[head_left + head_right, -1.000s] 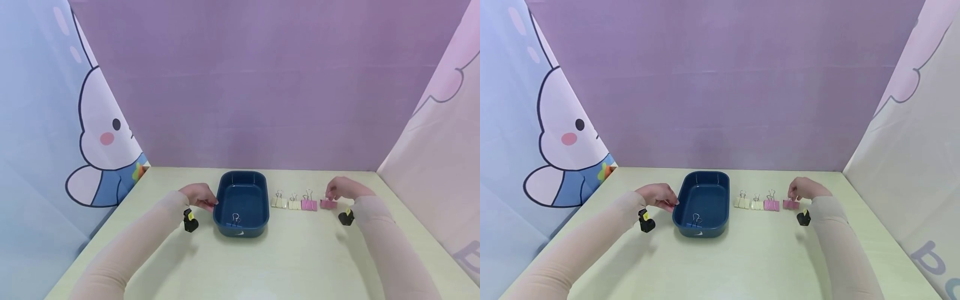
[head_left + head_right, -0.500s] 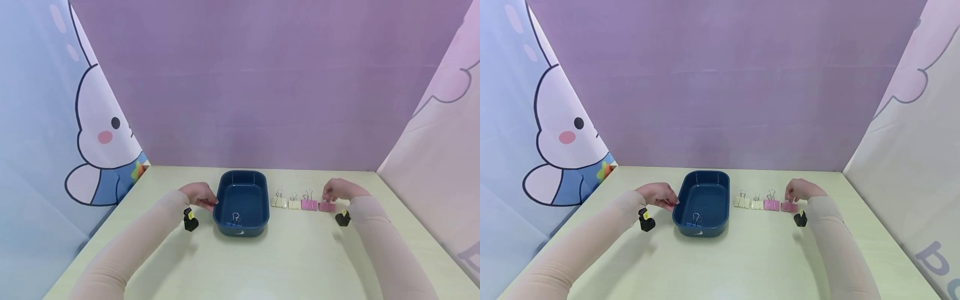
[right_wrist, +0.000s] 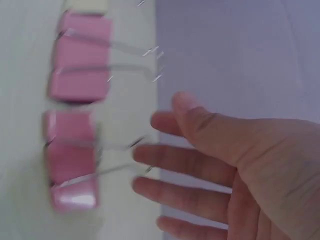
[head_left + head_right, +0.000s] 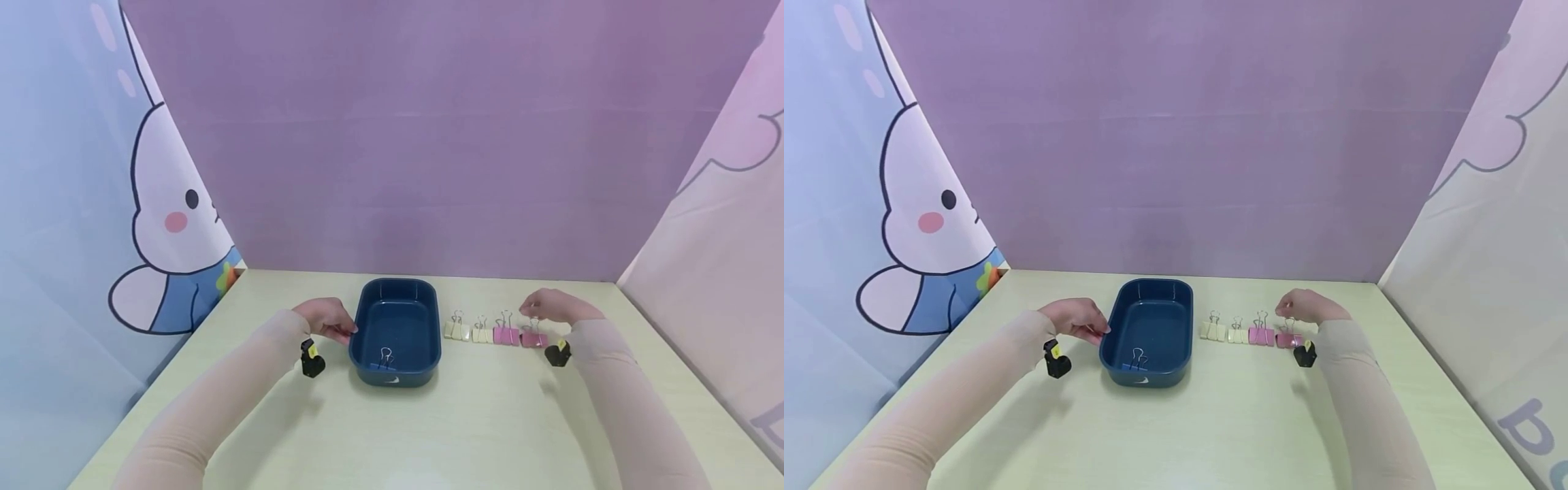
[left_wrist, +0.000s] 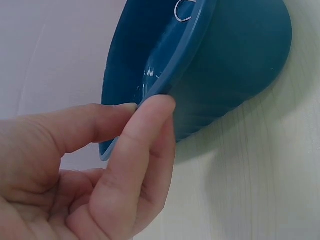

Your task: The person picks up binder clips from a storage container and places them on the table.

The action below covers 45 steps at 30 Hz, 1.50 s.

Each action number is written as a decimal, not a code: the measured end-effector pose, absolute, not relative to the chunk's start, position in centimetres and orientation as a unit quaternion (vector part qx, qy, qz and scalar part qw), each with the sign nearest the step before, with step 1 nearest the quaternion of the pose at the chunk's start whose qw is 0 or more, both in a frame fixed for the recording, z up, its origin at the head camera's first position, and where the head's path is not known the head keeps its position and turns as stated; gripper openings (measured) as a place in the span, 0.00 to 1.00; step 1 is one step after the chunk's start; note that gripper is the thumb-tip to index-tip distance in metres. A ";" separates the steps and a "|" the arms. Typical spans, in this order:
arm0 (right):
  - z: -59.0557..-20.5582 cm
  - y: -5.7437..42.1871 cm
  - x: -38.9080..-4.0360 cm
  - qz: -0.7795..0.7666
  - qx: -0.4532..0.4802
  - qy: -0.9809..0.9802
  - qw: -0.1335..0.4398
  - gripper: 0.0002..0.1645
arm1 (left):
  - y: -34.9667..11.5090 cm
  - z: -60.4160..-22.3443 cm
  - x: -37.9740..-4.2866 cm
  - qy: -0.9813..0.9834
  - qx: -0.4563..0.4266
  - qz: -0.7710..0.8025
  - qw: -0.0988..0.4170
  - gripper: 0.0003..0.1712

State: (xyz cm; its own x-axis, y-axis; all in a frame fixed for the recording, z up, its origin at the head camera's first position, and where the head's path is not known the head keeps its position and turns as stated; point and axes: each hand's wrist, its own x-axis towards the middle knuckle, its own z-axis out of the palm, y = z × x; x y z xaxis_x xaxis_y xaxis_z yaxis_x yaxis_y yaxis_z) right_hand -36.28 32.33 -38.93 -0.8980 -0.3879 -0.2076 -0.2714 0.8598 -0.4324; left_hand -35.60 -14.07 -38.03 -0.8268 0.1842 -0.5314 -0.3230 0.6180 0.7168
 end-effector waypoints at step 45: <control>-34.8 13.3 -33.2 -0.293 -0.274 0.914 0.061 0.10 | -13.9 -38.1 -35.3 0.846 -0.034 0.445 0.292 0.08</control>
